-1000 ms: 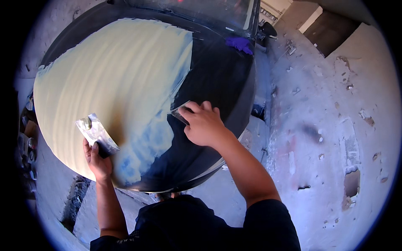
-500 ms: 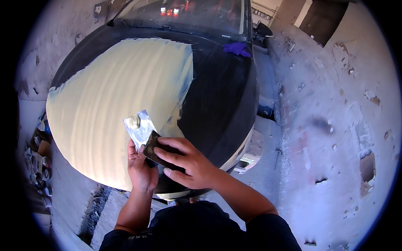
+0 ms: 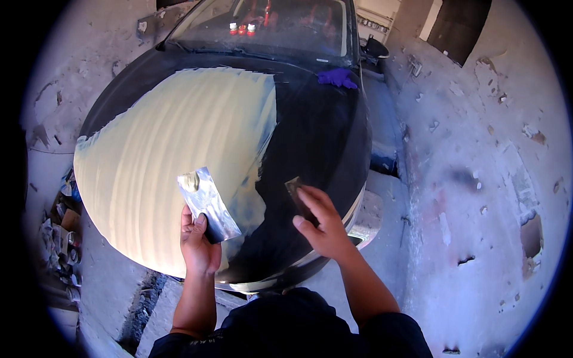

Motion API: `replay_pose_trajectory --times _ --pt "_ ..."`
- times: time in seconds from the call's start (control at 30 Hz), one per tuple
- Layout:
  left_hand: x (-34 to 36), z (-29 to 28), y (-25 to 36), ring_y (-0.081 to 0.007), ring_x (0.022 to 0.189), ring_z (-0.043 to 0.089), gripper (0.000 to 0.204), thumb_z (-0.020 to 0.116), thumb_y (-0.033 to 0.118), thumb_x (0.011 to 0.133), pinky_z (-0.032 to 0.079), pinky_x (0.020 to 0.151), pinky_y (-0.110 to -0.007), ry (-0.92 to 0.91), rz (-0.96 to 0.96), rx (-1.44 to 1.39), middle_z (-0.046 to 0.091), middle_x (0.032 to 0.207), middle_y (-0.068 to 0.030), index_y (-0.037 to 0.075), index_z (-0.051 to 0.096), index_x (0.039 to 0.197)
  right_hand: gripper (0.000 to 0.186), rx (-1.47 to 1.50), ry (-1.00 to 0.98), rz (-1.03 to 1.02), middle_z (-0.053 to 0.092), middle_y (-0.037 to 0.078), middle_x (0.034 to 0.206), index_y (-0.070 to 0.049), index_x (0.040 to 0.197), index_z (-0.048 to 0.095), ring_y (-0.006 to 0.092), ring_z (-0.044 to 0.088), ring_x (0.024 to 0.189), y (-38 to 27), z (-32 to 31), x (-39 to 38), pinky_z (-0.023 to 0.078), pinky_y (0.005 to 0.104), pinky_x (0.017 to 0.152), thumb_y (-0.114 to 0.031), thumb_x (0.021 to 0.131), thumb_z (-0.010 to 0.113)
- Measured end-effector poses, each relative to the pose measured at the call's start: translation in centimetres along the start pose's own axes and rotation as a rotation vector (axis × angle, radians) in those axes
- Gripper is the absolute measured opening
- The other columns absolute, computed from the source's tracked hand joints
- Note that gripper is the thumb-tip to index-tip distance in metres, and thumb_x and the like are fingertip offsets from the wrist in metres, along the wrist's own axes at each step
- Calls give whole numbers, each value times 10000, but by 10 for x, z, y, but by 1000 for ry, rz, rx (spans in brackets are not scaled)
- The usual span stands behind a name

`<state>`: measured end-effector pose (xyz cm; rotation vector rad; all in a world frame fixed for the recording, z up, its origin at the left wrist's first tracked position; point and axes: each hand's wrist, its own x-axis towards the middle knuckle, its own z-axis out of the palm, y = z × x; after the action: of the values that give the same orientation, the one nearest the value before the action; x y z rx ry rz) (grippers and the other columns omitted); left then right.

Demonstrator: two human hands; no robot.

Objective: The person applies a thick layer of body filler to a car hood using a putty knife and a smaller scraper. They spread the filler evenly across the surface, smoothing it out in long strokes.

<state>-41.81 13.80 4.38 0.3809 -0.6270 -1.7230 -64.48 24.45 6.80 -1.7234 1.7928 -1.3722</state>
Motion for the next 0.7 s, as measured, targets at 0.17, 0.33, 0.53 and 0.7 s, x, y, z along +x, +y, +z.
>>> replay_pose_trajectory --times 0.17,0.33,0.53,0.7 --pt "0 11 -26 -210 1171 528 425 468 -20 922 382 1042 -370 6 -15 52 553 1263 -108 34 411 1339 510 95 53 91 455 141 1351 -34 1360 470 267 501 1189 33 -45 -6 438 321 925 -138 881 614" --pt "-1 42 -88 -198 1133 546 350 448 -28 934 403 1013 -356 14 13 102 568 1227 -108 12 439 1282 489 230 179 93 474 113 1328 -32 1350 476 208 503 1153 96 -114 -25 434 303 910 -105 882 599" --pt "-2 78 -176 -200 1115 554 342 417 -6 941 403 1007 -347 124 151 277 579 1190 -121 -8 437 1283 511 364 334 244 533 117 1267 -22 1340 489 206 504 1158 222 -231 -80 406 325 967 -99 847 599" --pt "36 109 -240 -206 1077 559 371 442 46 937 423 958 -339 225 393 405 566 1189 -111 5 436 1306 527 286 370 543 555 102 1242 -42 1386 447 196 551 1100 356 -365 -161 467 317 803 -131 879 564"
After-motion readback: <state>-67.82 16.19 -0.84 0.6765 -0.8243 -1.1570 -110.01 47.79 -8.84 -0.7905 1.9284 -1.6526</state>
